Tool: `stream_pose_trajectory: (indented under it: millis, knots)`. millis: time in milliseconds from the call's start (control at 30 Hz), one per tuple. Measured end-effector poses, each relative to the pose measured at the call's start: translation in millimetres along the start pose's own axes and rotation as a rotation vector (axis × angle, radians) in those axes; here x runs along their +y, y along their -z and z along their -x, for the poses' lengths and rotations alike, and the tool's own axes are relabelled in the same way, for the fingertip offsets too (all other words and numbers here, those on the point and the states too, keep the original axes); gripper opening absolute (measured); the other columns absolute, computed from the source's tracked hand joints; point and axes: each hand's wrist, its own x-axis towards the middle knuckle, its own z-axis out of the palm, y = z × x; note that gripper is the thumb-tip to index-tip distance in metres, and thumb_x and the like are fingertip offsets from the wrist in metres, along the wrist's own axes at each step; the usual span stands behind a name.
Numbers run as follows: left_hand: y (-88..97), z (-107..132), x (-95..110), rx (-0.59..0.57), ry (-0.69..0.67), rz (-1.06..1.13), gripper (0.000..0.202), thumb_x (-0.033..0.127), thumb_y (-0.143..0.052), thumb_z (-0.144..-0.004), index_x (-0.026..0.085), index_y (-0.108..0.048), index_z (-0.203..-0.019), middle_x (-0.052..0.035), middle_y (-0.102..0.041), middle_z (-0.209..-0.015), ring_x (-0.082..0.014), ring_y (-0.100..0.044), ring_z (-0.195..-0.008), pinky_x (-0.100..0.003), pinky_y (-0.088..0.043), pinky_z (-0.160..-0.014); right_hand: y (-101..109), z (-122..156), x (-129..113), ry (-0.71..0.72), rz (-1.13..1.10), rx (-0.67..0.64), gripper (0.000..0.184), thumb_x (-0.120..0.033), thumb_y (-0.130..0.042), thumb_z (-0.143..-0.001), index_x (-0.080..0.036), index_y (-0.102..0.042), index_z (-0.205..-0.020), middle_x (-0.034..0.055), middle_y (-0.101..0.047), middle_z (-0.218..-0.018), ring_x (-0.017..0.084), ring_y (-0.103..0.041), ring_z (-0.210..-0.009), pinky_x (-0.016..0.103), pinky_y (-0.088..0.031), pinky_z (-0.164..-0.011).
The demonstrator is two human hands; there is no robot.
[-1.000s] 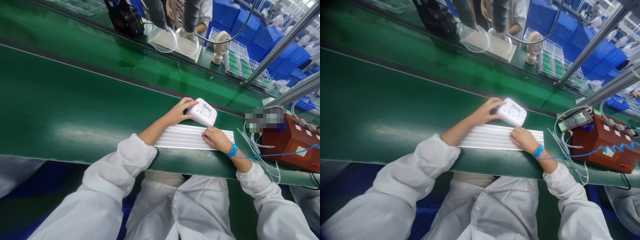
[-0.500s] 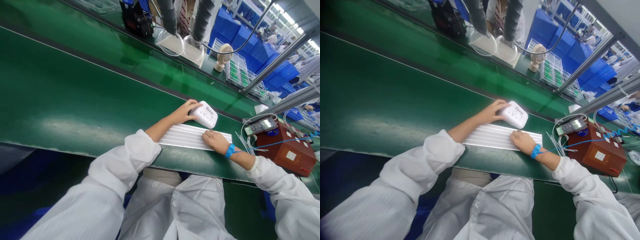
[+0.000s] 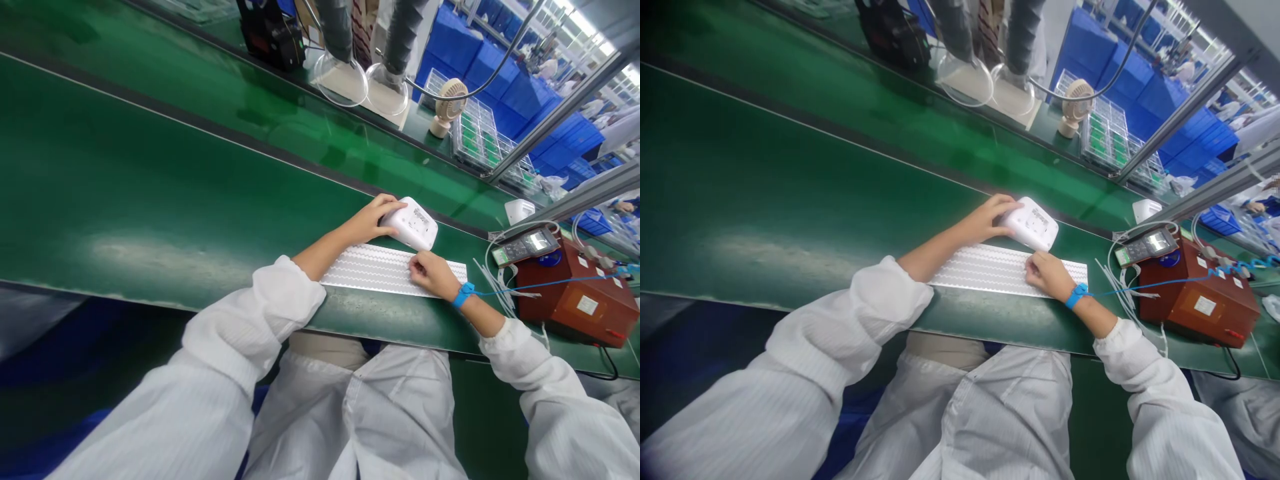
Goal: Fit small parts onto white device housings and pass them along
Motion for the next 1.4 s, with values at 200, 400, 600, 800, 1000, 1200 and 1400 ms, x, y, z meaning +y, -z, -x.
stream_pose_trajectory:
  millis: [200,400,600,800,1000,1200,1400]
  knots:
    - [-0.9,4.4,2.4,-0.003,0.03,-0.022,0.076,0.047,-0.092,-0.091,0.028,-0.064,-0.159,-0.0176,-0.036,-0.178,-0.0434,-0.037,-0.167,-0.063,-0.036,-0.138,17.6,-6.4,2.3,-0.141,-0.179,0.334,0.005,-0.021,-0.064,-0.09,-0.026,-0.063,-0.091,0.0028,-0.069,-0.09,0.023,-0.064,-0.082,0.036,-0.053,-0.078]
    - [-6.2,9.1,18.6,-0.136,0.083,0.043,0.1,0.061,-0.095,-0.085,0.033,-0.051,-0.17,-0.0193,-0.035,-0.183,-0.0415,-0.058,-0.148,-0.057,-0.059,-0.115,28.6,-46.6,21.5,-0.156,-0.245,0.594,0.005,-0.024,-0.062,-0.09,-0.027,-0.059,-0.093,0.0062,-0.072,-0.101,0.026,-0.068,-0.095,0.04,-0.057,-0.084]
    - [-14.2,11.7,28.8,-0.154,0.146,-0.02,0.114,0.066,-0.096,-0.083,0.03,-0.042,-0.177,-0.0183,-0.054,-0.169,-0.0436,-0.052,-0.147,-0.064,-0.051,-0.125,26.0,-75.6,29.3,-0.065,-0.227,0.497,0.012,-0.018,-0.06,-0.09,-0.028,-0.055,-0.094,0.0075,-0.072,-0.106,0.025,-0.067,-0.093,0.041,-0.057,-0.085]
    - [-15.1,15.0,32.0,-0.152,0.182,-0.02,0.115,0.069,-0.099,-0.079,0.032,-0.044,-0.173,-0.0164,-0.054,-0.17,-0.0448,-0.049,-0.151,-0.066,-0.05,-0.126,22.9,-78.2,30.2,0.002,-0.21,0.434,0.009,-0.02,-0.06,-0.097,-0.027,-0.055,-0.095,0.0077,-0.072,-0.108,0.024,-0.066,-0.092,0.039,-0.054,-0.08]
    - [-13.7,17.4,32.5,-0.149,0.172,-0.01,0.116,0.069,-0.1,-0.078,0.036,-0.044,-0.174,-0.0148,-0.054,-0.171,-0.0462,-0.049,-0.154,-0.067,-0.05,-0.127,21.8,-78.2,27.8,-0.038,-0.208,0.413,0.01,-0.022,-0.061,-0.099,-0.027,-0.055,-0.094,0.0078,-0.072,-0.107,0.024,-0.064,-0.088,0.04,-0.053,-0.078]
    - [-12.9,19.0,34.0,-0.159,0.178,-0.001,0.115,0.066,-0.1,-0.079,0.035,-0.043,-0.173,-0.0153,-0.052,-0.173,-0.0462,-0.047,-0.157,-0.068,-0.048,-0.129,24.8,-79.8,25.2,0.014,-0.196,0.402,0.012,-0.018,-0.061,-0.101,-0.027,-0.055,-0.096,0.0074,-0.073,-0.107,0.024,-0.067,-0.09,0.04,-0.054,-0.079]
    - [-9.6,16.8,41.9,-0.183,0.208,0.003,0.112,0.065,-0.099,-0.081,0.03,-0.044,-0.172,-0.0165,-0.052,-0.173,-0.0452,-0.046,-0.157,-0.069,-0.046,-0.129,27.8,-80.8,26.2,0.076,-0.178,0.404,0.016,-0.013,-0.063,-0.099,-0.027,-0.055,-0.098,0.0061,-0.072,-0.107,0.023,-0.067,-0.091,0.038,-0.054,-0.078]
